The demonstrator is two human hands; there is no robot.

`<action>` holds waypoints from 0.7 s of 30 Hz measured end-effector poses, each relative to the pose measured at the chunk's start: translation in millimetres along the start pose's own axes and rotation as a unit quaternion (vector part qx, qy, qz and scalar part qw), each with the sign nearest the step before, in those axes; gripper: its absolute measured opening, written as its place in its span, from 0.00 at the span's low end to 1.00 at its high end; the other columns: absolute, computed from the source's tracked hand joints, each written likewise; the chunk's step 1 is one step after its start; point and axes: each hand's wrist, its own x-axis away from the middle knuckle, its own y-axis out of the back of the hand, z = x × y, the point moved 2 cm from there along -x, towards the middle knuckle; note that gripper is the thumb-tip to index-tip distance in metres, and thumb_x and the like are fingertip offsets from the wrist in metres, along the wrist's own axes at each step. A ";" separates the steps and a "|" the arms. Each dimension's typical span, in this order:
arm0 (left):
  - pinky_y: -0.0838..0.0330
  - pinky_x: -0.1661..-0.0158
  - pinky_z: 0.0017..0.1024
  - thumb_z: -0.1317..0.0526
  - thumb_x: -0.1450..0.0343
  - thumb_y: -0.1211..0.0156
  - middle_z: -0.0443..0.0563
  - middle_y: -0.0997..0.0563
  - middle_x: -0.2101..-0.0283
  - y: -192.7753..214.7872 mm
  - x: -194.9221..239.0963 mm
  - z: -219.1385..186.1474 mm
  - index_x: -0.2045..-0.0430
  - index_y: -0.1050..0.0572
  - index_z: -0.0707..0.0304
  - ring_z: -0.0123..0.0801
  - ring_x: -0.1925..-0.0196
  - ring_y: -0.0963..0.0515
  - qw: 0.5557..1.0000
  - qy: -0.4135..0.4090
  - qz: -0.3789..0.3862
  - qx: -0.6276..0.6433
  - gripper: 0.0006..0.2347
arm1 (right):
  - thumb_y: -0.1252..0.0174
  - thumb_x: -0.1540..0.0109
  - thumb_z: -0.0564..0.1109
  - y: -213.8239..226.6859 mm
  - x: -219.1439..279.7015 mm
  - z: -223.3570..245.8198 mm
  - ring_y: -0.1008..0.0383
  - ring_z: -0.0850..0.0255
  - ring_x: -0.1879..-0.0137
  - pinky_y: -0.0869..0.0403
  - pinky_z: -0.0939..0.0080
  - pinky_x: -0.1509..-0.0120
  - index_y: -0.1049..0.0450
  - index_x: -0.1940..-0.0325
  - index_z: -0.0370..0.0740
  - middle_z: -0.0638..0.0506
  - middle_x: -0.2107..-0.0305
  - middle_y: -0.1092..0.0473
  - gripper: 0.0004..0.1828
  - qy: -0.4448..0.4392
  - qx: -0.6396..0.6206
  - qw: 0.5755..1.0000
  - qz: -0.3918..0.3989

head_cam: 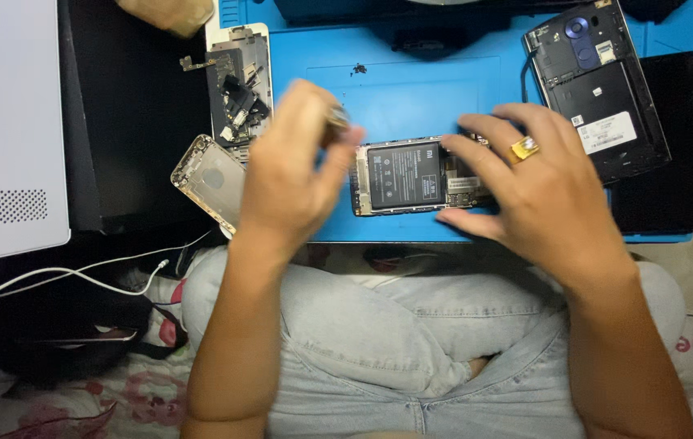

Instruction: The person is repairing a smartphone by using a screwdriver to remove screws from the internal components. They carefully detach and reattach parts, including the battery, while working on a blue mat.

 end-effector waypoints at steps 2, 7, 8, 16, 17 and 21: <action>0.39 0.61 0.41 0.65 0.18 0.53 0.59 0.34 0.64 9.3 -8.2 -2.7 0.67 0.36 0.72 0.46 0.65 0.35 0.998 -0.024 -0.054 0.004 0.09 | 0.26 0.42 0.64 -2.9 -6.9 8.1 0.29 0.41 0.35 0.26 0.39 0.32 0.24 0.35 0.42 0.46 0.38 0.26 0.38 0.018 -0.027 0.999 -0.015; 0.38 0.63 0.39 0.66 0.17 0.56 0.56 0.31 0.69 21.3 -32.0 -5.7 0.70 0.34 0.71 0.43 0.67 0.32 0.989 -0.027 -0.143 -0.012 0.11 | 0.28 0.36 0.54 -8.9 -27.3 26.1 0.29 0.41 0.39 0.28 0.38 0.34 0.22 0.43 0.40 0.45 0.44 0.27 0.23 0.054 -0.070 0.996 -0.022; 0.36 0.63 0.37 0.64 0.17 0.56 0.54 0.27 0.69 21.4 -35.2 -5.0 0.69 0.33 0.69 0.40 0.67 0.29 0.990 -0.010 -0.140 -0.008 0.11 | 0.27 0.38 0.54 -8.4 -30.1 27.0 0.30 0.41 0.39 0.29 0.39 0.34 0.22 0.44 0.41 0.47 0.46 0.26 0.23 0.034 -0.076 0.996 -0.015; 0.34 0.60 0.33 0.56 0.16 0.63 0.50 0.26 0.67 23.6 -30.2 -1.8 0.68 0.31 0.66 0.34 0.66 0.27 0.990 0.027 -0.130 0.054 0.16 | 0.31 0.33 0.44 -30.6 -45.8 1.5 0.31 0.40 0.54 0.33 0.40 0.57 0.24 0.45 0.38 0.40 0.57 0.26 0.15 -0.069 -0.055 0.996 -0.026; 0.33 0.60 0.34 0.60 0.16 0.62 0.52 0.25 0.66 26.1 -28.5 -1.0 0.68 0.32 0.67 0.36 0.64 0.26 0.990 0.015 -0.134 0.052 0.14 | 0.31 0.32 0.46 -35.0 -49.9 -8.8 0.29 0.42 0.55 0.30 0.42 0.57 0.23 0.40 0.41 0.43 0.59 0.26 0.18 -0.101 0.020 0.994 -0.025; 0.34 0.62 0.33 0.57 0.16 0.63 0.51 0.25 0.67 33.9 -18.5 6.7 0.67 0.30 0.67 0.35 0.67 0.28 0.991 0.028 -0.127 0.035 0.15 | 0.32 0.30 0.52 -65.2 -66.3 -36.2 0.23 0.47 0.66 0.29 0.48 0.70 0.22 0.48 0.47 0.49 0.69 0.26 0.11 -0.111 0.187 0.976 -0.026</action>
